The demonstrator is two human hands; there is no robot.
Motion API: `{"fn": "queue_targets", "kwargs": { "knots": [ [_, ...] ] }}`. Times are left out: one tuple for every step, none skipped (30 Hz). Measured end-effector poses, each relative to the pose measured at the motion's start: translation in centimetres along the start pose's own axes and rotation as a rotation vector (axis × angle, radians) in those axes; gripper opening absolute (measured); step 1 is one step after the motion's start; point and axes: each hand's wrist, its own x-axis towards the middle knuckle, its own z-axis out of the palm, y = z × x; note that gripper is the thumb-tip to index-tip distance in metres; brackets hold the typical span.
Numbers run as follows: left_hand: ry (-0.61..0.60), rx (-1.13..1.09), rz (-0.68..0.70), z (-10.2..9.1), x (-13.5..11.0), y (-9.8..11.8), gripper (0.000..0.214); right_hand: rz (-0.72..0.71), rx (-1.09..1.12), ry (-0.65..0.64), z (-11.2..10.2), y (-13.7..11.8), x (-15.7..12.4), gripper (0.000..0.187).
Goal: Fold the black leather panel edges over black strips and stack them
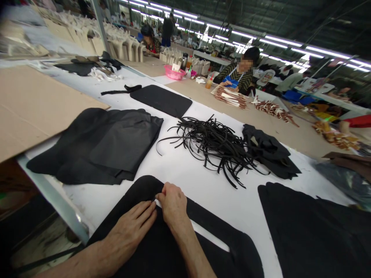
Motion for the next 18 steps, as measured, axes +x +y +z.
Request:
{"fn": "queue_targets", "kwargs": {
  "knots": [
    [-0.004,0.001,-0.007,-0.2,0.1,0.0,0.046,0.008,-0.013,-0.006,-0.1,-0.1,0.0,0.013],
    [-0.006,0.003,-0.018,-0.3,0.2,0.1,0.045,0.014,-0.028,-0.011,-0.3,-0.2,0.0,0.012],
    [-0.004,0.005,-0.026,-0.5,0.3,0.2,0.043,0.020,-0.044,-0.016,-0.4,-0.4,0.0,0.011],
    [-0.002,0.008,-0.030,-0.6,0.3,0.2,0.042,0.025,-0.062,-0.020,-0.6,-0.5,0.0,0.010],
    [-0.002,0.010,-0.028,-0.6,0.3,0.2,0.041,0.030,-0.082,-0.023,-0.7,-0.6,0.0,0.010],
    [-0.004,0.010,-0.022,-0.6,0.3,0.3,0.040,0.034,-0.103,-0.025,-0.7,-0.8,0.1,0.009],
    [-0.008,0.013,-0.015,-0.6,0.3,0.2,0.041,0.038,-0.125,-0.026,-0.8,-0.8,0.1,0.010],
    [-0.016,0.016,-0.009,-0.5,0.2,0.2,0.043,0.041,-0.146,-0.024,-0.7,-0.9,0.2,0.011],
    [-0.023,0.020,-0.003,-0.4,0.2,0.2,0.046,0.042,-0.164,-0.020,-0.7,-0.9,0.3,0.014],
    [-0.031,0.024,-0.003,-0.2,0.1,0.1,0.048,0.039,-0.178,-0.012,-0.7,-0.9,0.4,0.016],
    [-0.036,0.027,-0.005,-0.1,0.1,0.0,0.052,0.033,-0.188,-0.002,-0.7,-0.8,0.4,0.018],
    [-0.040,0.027,-0.009,0.0,0.0,0.0,0.055,0.024,-0.194,0.014,-0.7,-0.6,0.4,0.018],
    [-0.039,0.025,-0.013,0.0,0.0,0.0,0.057,0.016,-0.199,0.034,-0.9,-0.2,0.4,0.017],
    [-0.035,0.023,-0.022,0.0,-0.1,-0.1,0.060,0.010,-0.201,0.060,-1.2,0.3,0.2,0.016],
    [-0.030,0.020,-0.034,-0.1,-0.1,0.0,0.063,0.007,-0.199,0.088,-1.6,1.0,-0.2,0.015],
    [-0.025,0.017,-0.045,-0.2,-0.2,0.0,0.066,0.009,-0.195,0.117,-2.1,2.0,-0.7,0.016],
    [-0.023,0.015,-0.052,-0.3,-0.2,0.0,0.068,0.017,-0.189,0.144,-2.7,3.3,-1.4,0.017],
    [-0.022,0.013,-0.053,-0.5,-0.2,0.1,0.069,0.028,-0.180,0.169,-3.2,4.8,-2.3,0.019]
  ]
}}
